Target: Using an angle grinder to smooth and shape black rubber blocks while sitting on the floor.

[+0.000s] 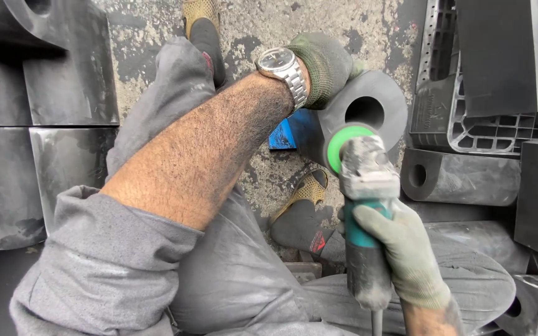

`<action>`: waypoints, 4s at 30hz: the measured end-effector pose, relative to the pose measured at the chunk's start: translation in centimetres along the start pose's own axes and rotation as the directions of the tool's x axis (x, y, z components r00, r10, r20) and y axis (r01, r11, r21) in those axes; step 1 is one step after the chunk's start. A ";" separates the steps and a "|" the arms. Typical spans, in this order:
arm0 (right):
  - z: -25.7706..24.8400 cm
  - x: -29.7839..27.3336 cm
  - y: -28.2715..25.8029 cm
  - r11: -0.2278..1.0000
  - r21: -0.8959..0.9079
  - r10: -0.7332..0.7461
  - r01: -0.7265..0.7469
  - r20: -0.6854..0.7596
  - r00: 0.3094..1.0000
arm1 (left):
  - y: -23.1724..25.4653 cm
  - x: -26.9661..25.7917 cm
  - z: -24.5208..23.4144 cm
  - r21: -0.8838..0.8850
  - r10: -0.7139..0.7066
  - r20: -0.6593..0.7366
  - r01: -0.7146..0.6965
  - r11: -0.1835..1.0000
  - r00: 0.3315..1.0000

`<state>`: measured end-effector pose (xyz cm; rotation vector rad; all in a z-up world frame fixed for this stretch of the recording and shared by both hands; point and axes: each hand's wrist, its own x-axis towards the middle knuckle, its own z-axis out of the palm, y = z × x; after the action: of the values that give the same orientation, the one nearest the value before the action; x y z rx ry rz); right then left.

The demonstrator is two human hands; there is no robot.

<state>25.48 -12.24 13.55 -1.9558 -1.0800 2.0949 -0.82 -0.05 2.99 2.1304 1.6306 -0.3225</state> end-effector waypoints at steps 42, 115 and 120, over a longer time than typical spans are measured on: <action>-1.6 -1.7 1.0 0.994 0.112 0.020 -0.009 -0.093 0.995 | 0.4 1.1 1.3 -0.028 -0.005 -0.084 0.002 1.000 0.996; -2.7 -3.1 4.0 0.990 0.129 0.056 -0.048 -0.063 0.996 | -0.7 0.4 3.7 -0.065 0.015 -0.238 -0.031 0.997 0.971; -1.6 -2.1 3.3 0.999 0.020 0.041 -0.041 0.004 0.999 | -0.4 0.4 2.7 -0.045 0.036 -0.241 -0.048 0.998 0.970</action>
<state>28.64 -15.04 13.66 -1.9822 -1.0240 2.1215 -0.92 -0.85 0.39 2.2332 1.7002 -0.0084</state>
